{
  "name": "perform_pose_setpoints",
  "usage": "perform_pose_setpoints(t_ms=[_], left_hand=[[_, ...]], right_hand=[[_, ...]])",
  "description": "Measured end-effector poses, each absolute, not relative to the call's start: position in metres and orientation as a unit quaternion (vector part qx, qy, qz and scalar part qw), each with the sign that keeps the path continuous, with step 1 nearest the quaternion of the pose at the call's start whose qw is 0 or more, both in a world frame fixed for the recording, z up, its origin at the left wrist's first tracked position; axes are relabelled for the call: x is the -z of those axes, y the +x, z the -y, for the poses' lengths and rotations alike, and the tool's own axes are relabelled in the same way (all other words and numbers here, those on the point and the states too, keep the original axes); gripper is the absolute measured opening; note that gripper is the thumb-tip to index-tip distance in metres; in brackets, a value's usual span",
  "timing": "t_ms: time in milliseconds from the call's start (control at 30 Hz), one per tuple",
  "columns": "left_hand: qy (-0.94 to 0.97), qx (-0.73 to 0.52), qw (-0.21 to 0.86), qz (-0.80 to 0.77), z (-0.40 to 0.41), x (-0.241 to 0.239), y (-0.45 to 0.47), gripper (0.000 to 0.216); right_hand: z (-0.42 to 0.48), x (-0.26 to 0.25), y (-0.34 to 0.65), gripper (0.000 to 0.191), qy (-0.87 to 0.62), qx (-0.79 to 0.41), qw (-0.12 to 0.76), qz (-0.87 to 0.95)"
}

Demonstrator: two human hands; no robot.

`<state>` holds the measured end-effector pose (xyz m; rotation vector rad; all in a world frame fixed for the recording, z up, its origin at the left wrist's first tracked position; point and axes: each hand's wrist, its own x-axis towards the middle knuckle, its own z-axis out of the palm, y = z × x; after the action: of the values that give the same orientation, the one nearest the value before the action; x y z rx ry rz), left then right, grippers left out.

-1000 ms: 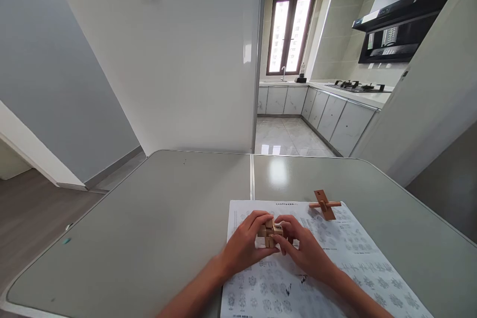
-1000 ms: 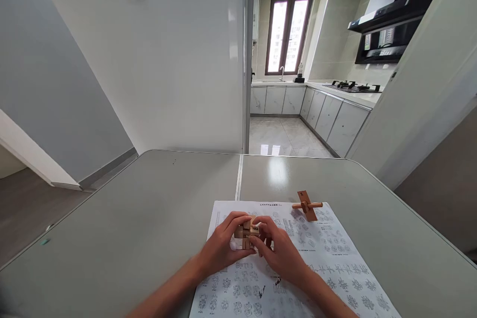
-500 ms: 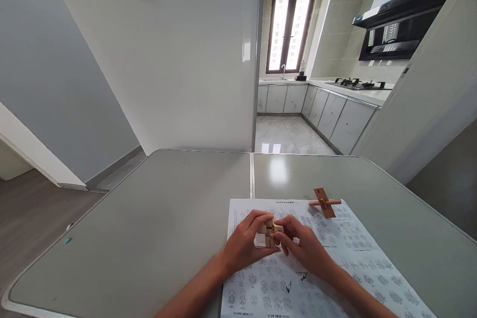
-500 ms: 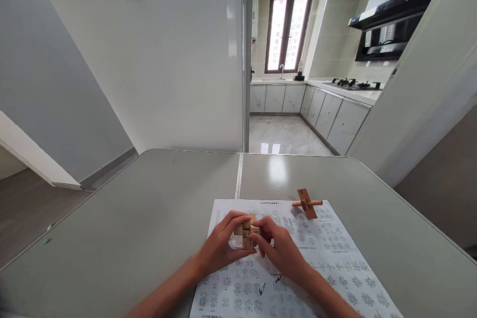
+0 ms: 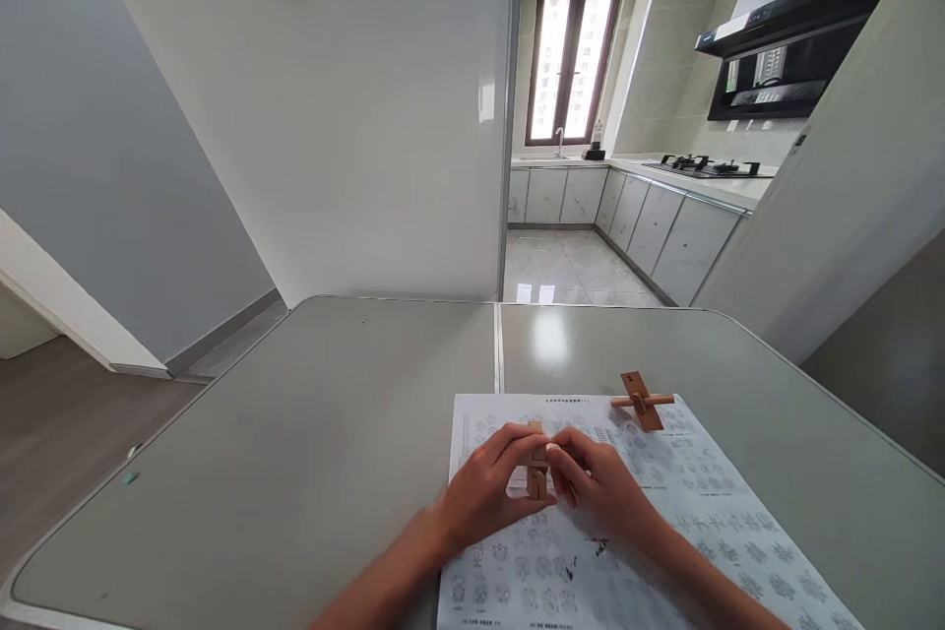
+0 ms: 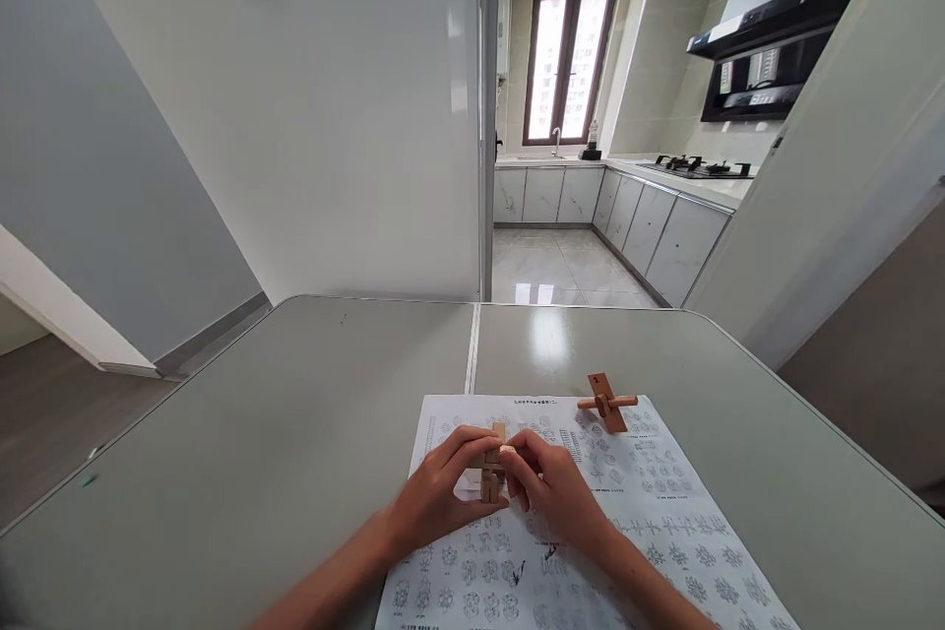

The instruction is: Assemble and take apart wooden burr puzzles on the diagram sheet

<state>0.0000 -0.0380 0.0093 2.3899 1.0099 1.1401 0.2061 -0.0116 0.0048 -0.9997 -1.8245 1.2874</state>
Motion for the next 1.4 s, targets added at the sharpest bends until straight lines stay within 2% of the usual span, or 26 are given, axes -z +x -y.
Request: perform_pose_setpoints(t_ms=[333,600,733,833,967,1200,1400], left_hand=[[0.788,-0.434,0.188,-0.393,0.039,-0.017,0.003,0.068],[0.704,-0.491,0.177,-0.482,0.030,-0.017,-0.001,0.064],[0.699,-0.493,0.185,-0.485,0.029,-0.016,-0.001,0.063],[0.702,-0.486,0.187,-0.486,0.030,-0.016,-0.001,0.063],[0.706,-0.479,0.192,-0.485,0.030,-0.016,-0.001,0.063],[0.682,-0.499,0.204,-0.494,0.027,-0.014,-0.002,0.060],[0.670,-0.506,0.214,-0.500,0.026,-0.016,-0.002,0.057]], right_hand=[[0.006,0.001,0.208,0.044,-0.378,-0.494,0.361,0.695],[0.002,0.010,0.208,0.030,-0.403,-0.288,0.385,0.779],[0.000,0.021,0.206,0.042,-0.382,-0.254,0.372,0.807],[-0.001,0.026,0.207,0.050,-0.360,-0.252,0.349,0.828],[-0.002,0.025,0.207,0.047,-0.363,-0.265,0.346,0.824],[0.000,0.020,0.206,0.052,-0.405,-0.282,0.433,0.754],[0.002,0.009,0.208,0.049,-0.382,-0.334,0.431,0.746]])
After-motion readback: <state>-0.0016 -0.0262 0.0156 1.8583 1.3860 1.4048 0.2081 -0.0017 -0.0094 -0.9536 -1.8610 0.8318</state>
